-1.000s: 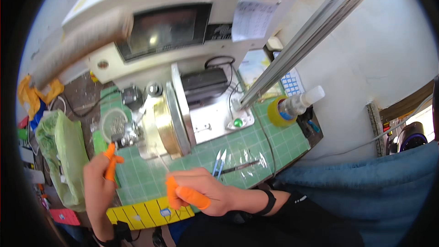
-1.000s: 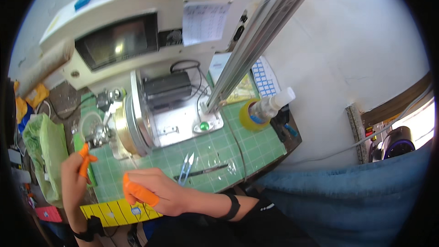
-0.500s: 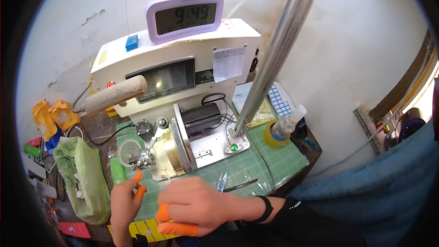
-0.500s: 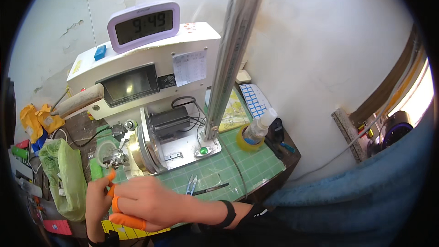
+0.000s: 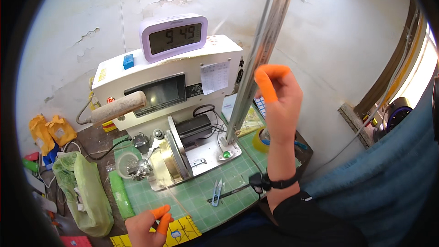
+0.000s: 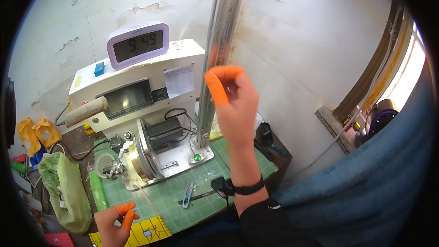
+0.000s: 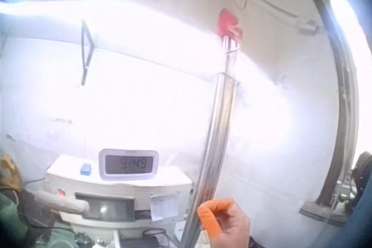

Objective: The recorder uses various tools and precision equipment to assemble small metal components at a workbench.

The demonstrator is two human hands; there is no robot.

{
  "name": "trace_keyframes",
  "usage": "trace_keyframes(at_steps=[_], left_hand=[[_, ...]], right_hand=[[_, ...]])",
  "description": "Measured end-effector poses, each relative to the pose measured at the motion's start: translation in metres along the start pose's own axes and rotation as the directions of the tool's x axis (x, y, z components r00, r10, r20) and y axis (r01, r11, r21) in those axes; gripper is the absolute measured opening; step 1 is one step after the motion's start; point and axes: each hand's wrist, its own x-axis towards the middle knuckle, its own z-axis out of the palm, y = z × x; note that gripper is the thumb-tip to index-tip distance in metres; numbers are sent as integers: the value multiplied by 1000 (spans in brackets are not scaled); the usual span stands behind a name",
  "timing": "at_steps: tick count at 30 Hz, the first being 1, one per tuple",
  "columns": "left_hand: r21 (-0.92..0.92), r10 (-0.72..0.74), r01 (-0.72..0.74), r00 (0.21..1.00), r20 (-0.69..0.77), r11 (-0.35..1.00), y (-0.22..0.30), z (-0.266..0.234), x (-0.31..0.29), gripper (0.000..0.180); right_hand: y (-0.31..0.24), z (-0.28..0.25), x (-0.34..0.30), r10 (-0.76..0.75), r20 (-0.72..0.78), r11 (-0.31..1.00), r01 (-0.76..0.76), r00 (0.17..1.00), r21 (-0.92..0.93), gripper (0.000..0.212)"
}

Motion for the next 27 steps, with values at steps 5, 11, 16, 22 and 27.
trace_keyframes(at_steps=[5, 11, 16, 22, 27], left_hand=[[-46, 81, -85, 993, -85, 995, 5, -11, -3, 19], [-43, 77, -79, 996, -47, 996, 15, 2, 15, 18], [-71, 83, -83, 997, -11, 994, 27, 15, 28, 18], [-116, 80, -81, 997, -15, 990, 30, 22, 32, 18], [-181, 329, -376, 912, -243, 909, 13, 20, 43, 54]], right_hand=[[16, -34, -21, 185, 73, 927, -199, 980, 317, 18], [19, -44, -21, 225, 120, 886, -254, 967, 387, 18], [19, -53, -21, 230, 158, 869, -276, 960, 410, 14], [14, -52, -27, 227, 283, 809, -342, 932, 479, 15], [-6, -3, -84, 109, 776, 817, -501, 621, 286, 13]])
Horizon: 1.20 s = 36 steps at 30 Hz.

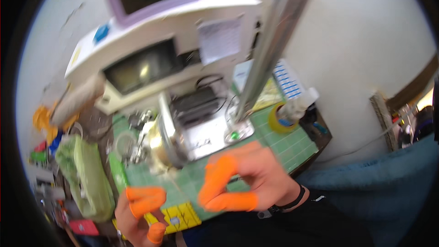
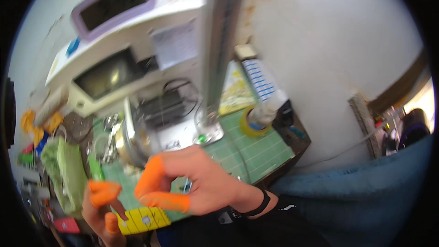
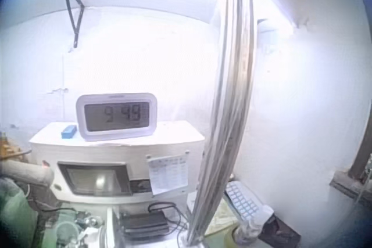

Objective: The recorder uses various tools and precision equipment to assemble small metal components at a workbench.

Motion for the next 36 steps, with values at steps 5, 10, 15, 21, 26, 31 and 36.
trace_keyframes(at_steps=[5, 10, 15, 21, 26, 31, 36], left_hand=[[-258, 30, -17, 998, 49, 966, 28, -3, 24, 66], [-198, 60, -50, 997, 46, 979, 28, -27, 6, 41], [-263, 31, -33, 999, -10, 964, 24, -29, -6, 24], [-176, 75, -77, 997, -18, 981, 20, -23, -3, 21], [-125, 113, -112, 994, 6, 986, 25, -21, 6, 20], [-61, 139, -137, 990, 27, 989, 28, -18, 11, 19], [-80, 83, -84, 996, -13, 993, 21, -17, 3, 17]], right_hand=[[5, 11, -5, 9, -98, 999, -13, 995, -41, 12], [-12, -12, -3, -97, -235, 994, 85, 967, -62, 11], [-30, -44, -1, -438, -471, 893, 308, 766, -329, 14], [-32, -65, 37, -702, -435, 592, 123, 564, -797, 32], [-30, -62, 74, -696, -426, 442, -123, 579, -889, 39], [-35, -69, 74, -650, -522, 648, 43, 552, -760, 22], [-47, -72, 34, -408, -581, 906, 238, 704, -349, 16]])
